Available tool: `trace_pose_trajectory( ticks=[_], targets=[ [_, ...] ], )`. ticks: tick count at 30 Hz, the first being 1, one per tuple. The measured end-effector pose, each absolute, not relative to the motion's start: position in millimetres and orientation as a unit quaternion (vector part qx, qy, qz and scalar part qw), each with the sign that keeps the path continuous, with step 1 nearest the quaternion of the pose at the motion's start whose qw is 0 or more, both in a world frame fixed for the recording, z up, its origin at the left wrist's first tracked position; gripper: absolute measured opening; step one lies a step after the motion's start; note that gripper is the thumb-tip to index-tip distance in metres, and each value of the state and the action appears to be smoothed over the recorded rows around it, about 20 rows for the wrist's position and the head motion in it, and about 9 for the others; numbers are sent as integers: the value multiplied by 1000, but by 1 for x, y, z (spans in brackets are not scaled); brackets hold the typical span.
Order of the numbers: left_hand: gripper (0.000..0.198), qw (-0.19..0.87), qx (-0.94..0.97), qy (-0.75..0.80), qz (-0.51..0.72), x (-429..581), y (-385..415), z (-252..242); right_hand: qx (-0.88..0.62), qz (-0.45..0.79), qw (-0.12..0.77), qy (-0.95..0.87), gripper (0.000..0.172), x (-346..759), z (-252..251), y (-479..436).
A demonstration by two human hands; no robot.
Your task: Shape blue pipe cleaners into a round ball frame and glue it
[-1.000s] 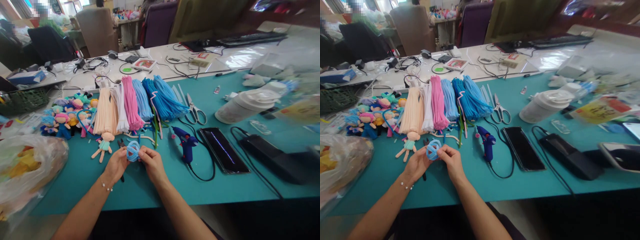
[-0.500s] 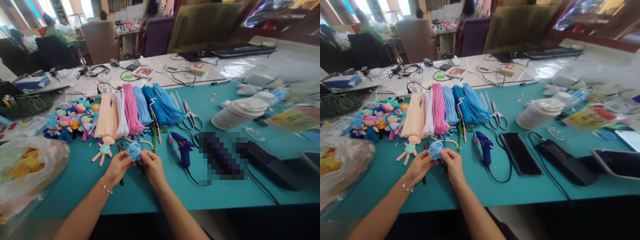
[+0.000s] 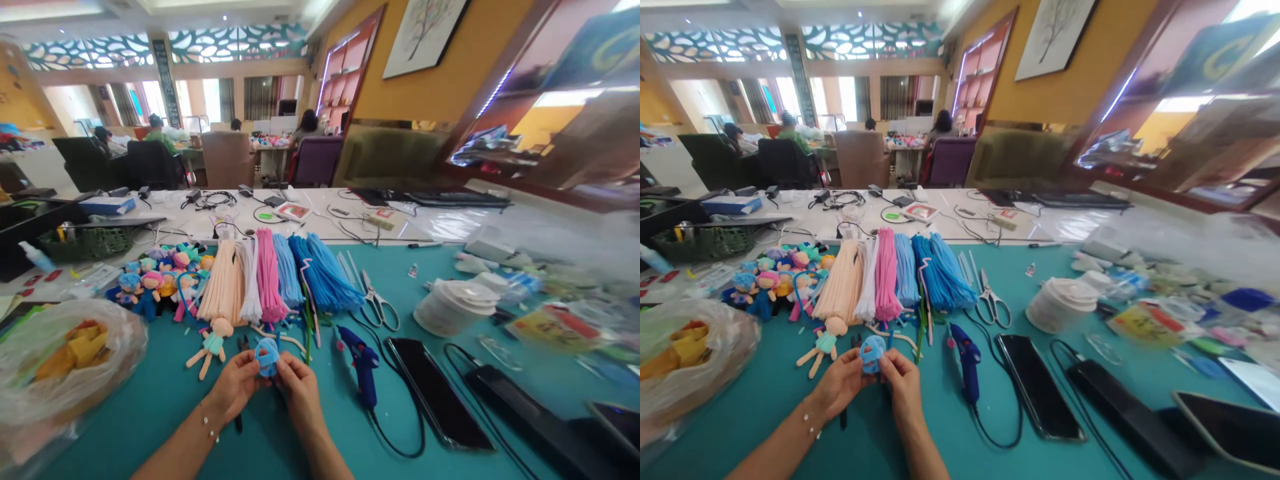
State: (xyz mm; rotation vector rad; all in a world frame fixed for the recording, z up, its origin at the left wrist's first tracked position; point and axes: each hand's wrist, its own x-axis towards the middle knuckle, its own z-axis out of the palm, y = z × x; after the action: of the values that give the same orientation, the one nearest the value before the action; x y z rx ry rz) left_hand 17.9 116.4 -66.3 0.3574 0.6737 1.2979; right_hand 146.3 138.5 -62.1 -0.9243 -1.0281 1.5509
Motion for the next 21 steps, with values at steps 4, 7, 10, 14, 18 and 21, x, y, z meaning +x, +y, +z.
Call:
trace_pose_trajectory(
  ticks=[4,7,10,14,18,21],
  targets=[
    [27,724,143,292,608,18,120,-69,-378,605,524,-465,35,149,-58,139],
    [26,724,147,282,612,20,123,-71,-359,579,528,-507,32,149,-53,137],
    [24,726,162,282,606,23,125,-67,-353,561,533,-526,35,150,-48,136],
    [32,718,184,315,593,21,122,-53,-378,522,541,-540,36,159,-41,142],
    [41,668,238,365,603,7,100,-48,-435,445,497,-604,30,177,-35,152],
    [49,649,291,368,599,-9,67,-53,-488,344,440,-671,19,188,-34,156]
  ],
)
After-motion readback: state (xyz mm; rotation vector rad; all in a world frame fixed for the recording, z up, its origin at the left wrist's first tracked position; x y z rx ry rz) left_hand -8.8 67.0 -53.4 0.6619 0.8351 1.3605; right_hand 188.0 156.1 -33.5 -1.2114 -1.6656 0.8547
